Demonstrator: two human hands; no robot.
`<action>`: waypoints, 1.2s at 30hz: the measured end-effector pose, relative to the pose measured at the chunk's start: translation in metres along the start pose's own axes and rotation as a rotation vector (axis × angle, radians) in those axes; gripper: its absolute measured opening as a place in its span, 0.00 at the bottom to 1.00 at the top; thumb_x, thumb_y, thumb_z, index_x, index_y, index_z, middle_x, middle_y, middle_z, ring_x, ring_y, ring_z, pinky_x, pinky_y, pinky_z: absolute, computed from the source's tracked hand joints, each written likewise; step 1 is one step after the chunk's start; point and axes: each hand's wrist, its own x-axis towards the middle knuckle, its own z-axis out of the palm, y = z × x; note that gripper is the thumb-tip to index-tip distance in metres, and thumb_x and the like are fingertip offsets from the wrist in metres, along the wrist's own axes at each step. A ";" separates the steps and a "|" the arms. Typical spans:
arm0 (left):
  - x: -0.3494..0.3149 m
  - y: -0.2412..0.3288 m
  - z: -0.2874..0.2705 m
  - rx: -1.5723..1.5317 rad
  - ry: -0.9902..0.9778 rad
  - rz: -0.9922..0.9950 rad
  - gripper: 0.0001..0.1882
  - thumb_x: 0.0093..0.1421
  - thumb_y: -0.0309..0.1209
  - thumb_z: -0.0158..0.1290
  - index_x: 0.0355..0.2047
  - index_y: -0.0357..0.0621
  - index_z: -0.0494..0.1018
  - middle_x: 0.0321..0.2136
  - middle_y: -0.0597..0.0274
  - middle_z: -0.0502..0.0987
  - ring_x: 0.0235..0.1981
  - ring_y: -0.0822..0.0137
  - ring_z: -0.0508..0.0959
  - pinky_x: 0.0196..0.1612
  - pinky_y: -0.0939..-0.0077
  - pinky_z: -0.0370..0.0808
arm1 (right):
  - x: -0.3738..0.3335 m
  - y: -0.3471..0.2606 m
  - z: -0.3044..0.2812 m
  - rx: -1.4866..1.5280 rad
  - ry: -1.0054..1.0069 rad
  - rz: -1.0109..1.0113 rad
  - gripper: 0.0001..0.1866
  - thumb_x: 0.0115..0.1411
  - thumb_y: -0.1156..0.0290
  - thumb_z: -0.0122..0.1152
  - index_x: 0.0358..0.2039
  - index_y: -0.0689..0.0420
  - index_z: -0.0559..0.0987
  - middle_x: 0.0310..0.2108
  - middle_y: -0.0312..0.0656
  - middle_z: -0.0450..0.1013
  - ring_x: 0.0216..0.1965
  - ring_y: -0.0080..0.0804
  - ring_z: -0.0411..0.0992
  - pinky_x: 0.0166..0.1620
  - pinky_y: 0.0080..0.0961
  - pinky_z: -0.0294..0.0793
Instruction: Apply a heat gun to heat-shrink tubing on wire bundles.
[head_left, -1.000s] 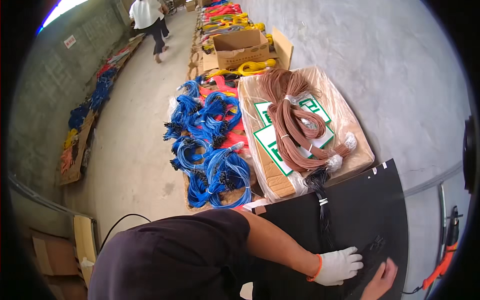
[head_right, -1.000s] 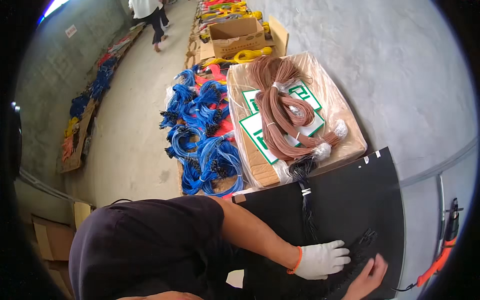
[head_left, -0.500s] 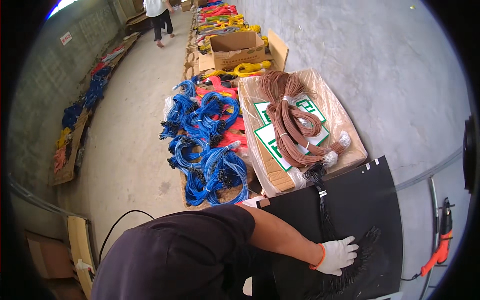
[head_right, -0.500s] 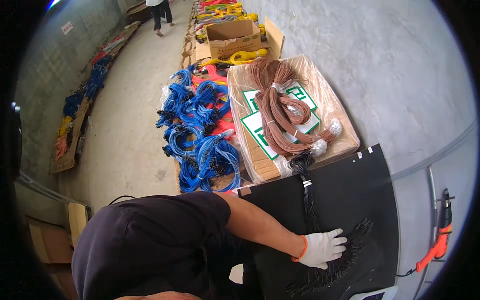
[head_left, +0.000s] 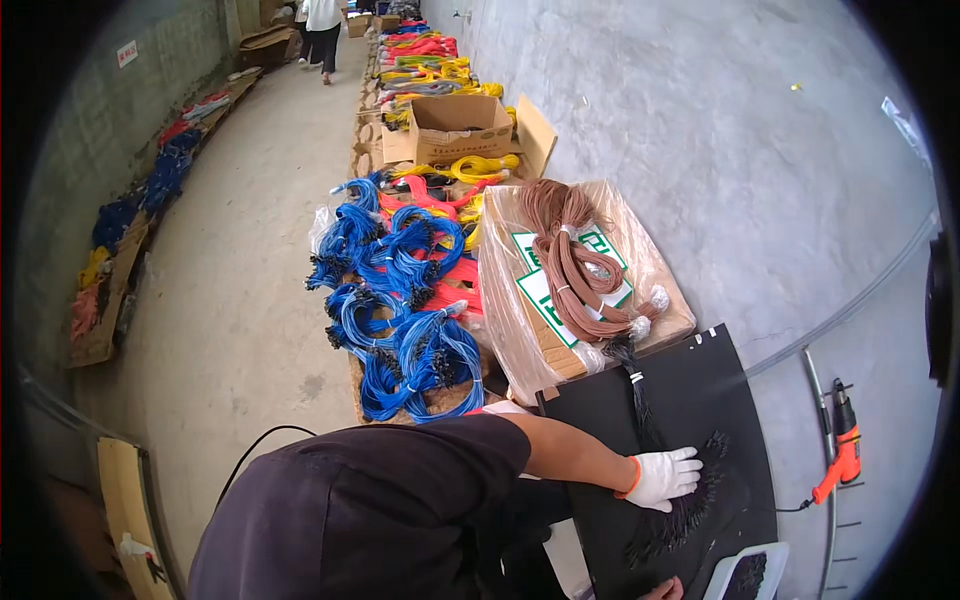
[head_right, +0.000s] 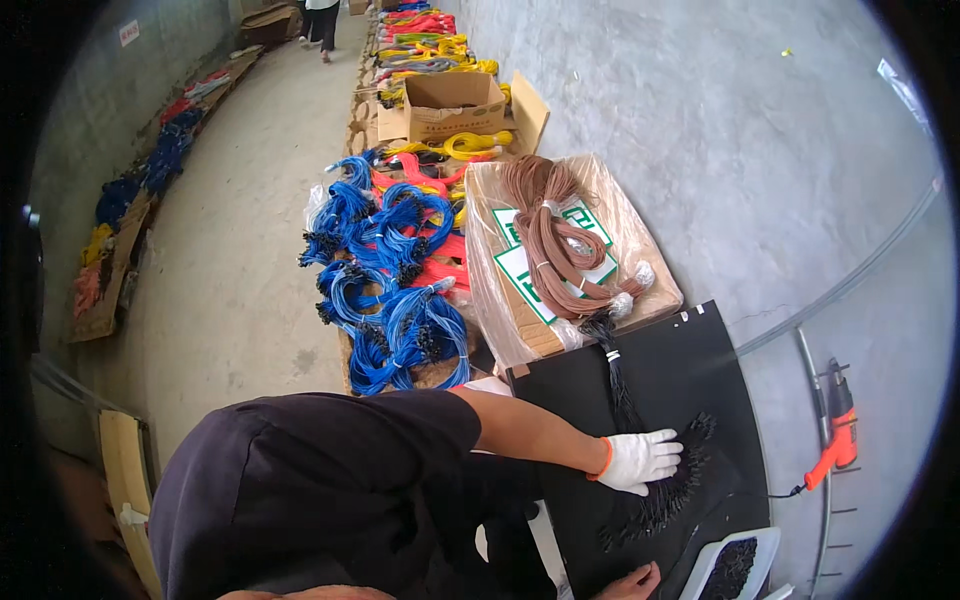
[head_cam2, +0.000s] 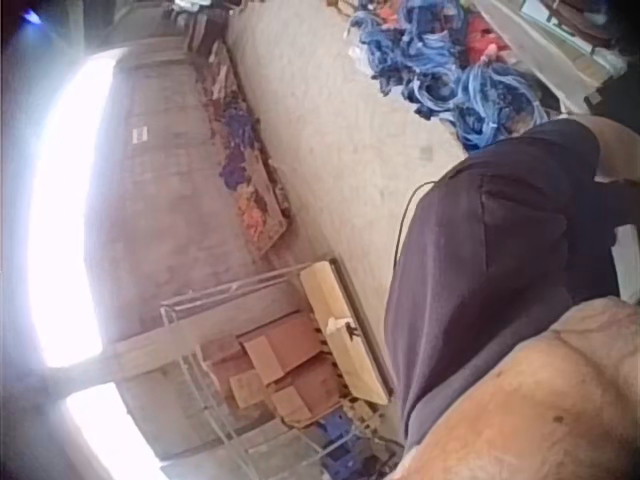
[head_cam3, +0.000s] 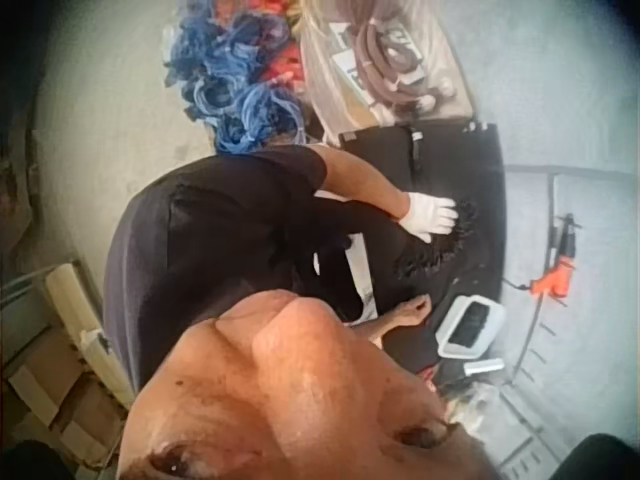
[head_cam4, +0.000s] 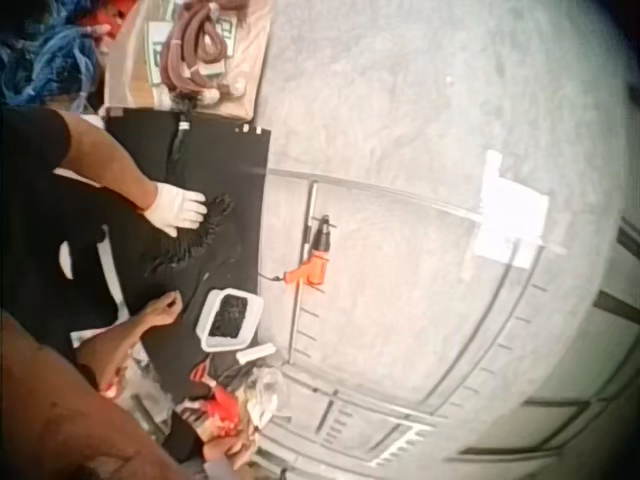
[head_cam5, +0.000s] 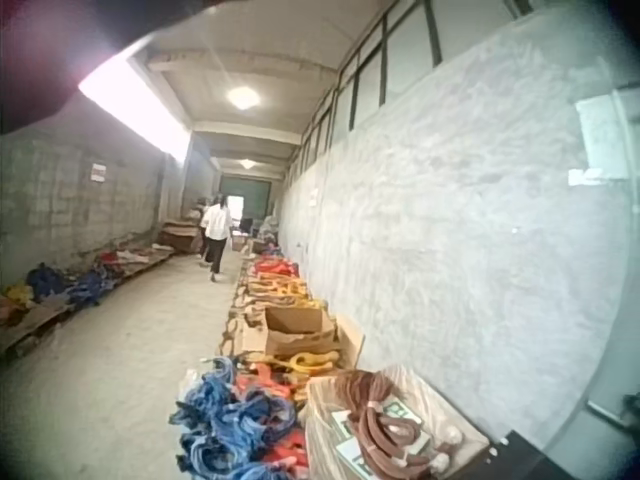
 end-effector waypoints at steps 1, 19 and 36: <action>-0.009 0.001 -0.007 0.008 -0.001 -0.015 0.40 0.64 0.55 0.61 0.66 0.37 0.72 0.66 0.49 0.73 0.73 0.47 0.65 0.78 0.38 0.51 | 0.000 0.001 0.001 0.004 -0.009 0.006 0.18 0.70 0.58 0.65 0.42 0.64 0.88 0.41 0.54 0.85 0.41 0.50 0.83 0.46 0.43 0.82; -0.129 0.010 -0.075 0.037 0.030 -0.354 0.31 0.67 0.52 0.57 0.57 0.38 0.78 0.59 0.48 0.78 0.68 0.47 0.71 0.77 0.48 0.58 | -0.008 -0.007 0.002 -0.079 -0.147 -0.089 0.14 0.69 0.66 0.64 0.41 0.66 0.87 0.43 0.56 0.84 0.45 0.52 0.83 0.55 0.42 0.82; -0.115 -0.004 -0.087 -0.025 -0.027 -0.230 0.16 0.63 0.36 0.61 0.47 0.39 0.81 0.54 0.49 0.80 0.59 0.48 0.78 0.67 0.53 0.72 | -0.006 -0.029 0.022 -0.384 -0.009 -0.160 0.08 0.59 0.75 0.64 0.41 0.58 0.82 0.39 0.51 0.76 0.43 0.56 0.76 0.47 0.49 0.77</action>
